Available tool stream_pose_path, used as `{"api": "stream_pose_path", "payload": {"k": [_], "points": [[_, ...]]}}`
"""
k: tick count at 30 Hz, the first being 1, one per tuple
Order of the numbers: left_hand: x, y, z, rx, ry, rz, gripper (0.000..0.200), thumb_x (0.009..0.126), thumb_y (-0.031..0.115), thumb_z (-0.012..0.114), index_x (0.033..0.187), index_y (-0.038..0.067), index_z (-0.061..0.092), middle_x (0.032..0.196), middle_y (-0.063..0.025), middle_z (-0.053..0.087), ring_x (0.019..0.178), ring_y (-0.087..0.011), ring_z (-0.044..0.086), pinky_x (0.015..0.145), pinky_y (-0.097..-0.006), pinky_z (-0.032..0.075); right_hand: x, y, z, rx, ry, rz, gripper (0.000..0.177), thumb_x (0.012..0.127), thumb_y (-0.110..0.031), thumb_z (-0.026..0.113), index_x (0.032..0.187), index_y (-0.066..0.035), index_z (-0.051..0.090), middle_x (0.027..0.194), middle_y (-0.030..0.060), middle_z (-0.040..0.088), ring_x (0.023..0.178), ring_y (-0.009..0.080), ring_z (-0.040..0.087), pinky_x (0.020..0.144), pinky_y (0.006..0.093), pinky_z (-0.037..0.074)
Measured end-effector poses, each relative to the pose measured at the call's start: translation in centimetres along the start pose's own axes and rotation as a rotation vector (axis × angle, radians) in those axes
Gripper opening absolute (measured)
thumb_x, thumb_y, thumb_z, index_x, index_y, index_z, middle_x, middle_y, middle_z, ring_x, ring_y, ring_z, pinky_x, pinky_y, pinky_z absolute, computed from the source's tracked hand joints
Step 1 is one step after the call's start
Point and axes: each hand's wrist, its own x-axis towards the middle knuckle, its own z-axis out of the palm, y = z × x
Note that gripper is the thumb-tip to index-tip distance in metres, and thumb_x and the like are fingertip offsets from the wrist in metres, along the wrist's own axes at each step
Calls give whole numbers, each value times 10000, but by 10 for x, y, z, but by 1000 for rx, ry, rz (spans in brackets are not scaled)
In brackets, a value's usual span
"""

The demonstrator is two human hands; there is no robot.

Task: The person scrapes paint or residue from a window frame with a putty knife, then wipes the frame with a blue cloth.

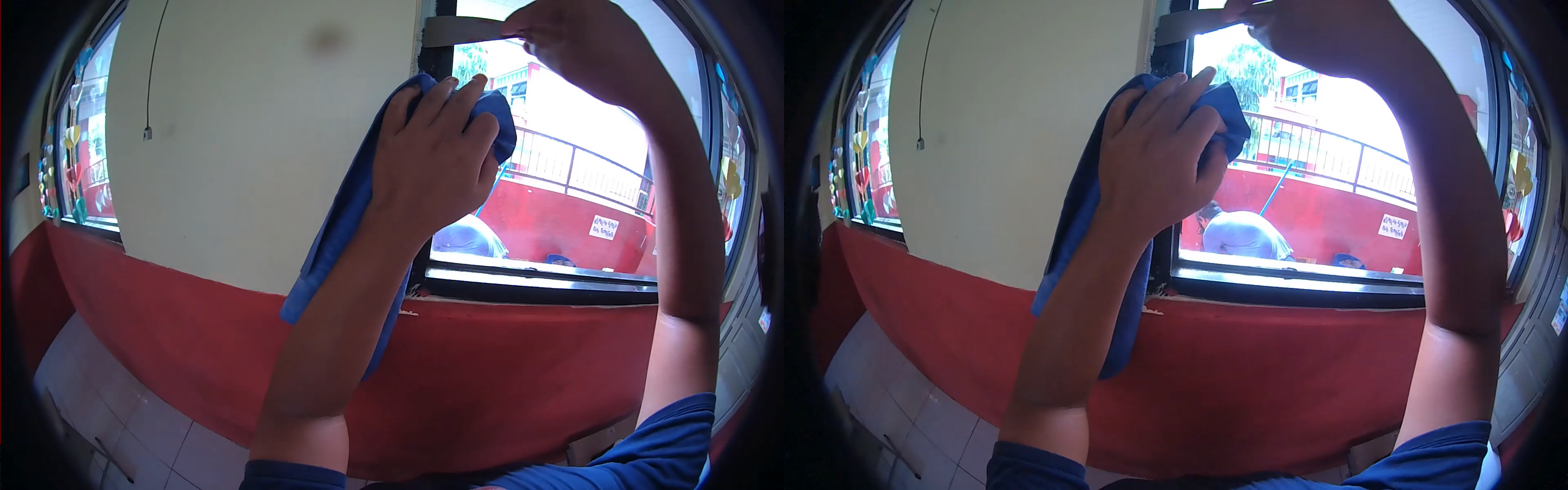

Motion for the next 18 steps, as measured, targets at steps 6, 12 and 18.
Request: {"api": "stream_pose_path", "payload": {"k": [6,12,18], "points": [[4,-3,-2,-38,80,57,112,772,163,746,874,143,703,1212,-73,702,1136,-289,656,991,-474,442,-32,0,6,298,263,69,273,872,-127,643,1093,-175,796,968,87,689,963,289,671,815,395,552],[12,-19,-9,249,241,-15,152,790,184,775,940,189,796,992,-7,598,960,-243,594,883,-474,427,-110,53,63,442,510,51,262,908,-108,745,1155,-185,781,870,65,644,750,180,670,648,313,522],[68,-58,18,827,167,72,160,792,199,763,942,238,801,974,34,636,970,-206,602,853,-529,406,-234,1,99,911,411,132,357,851,47,704,1151,-130,780,830,49,550,696,141,613,554,258,425]]}}
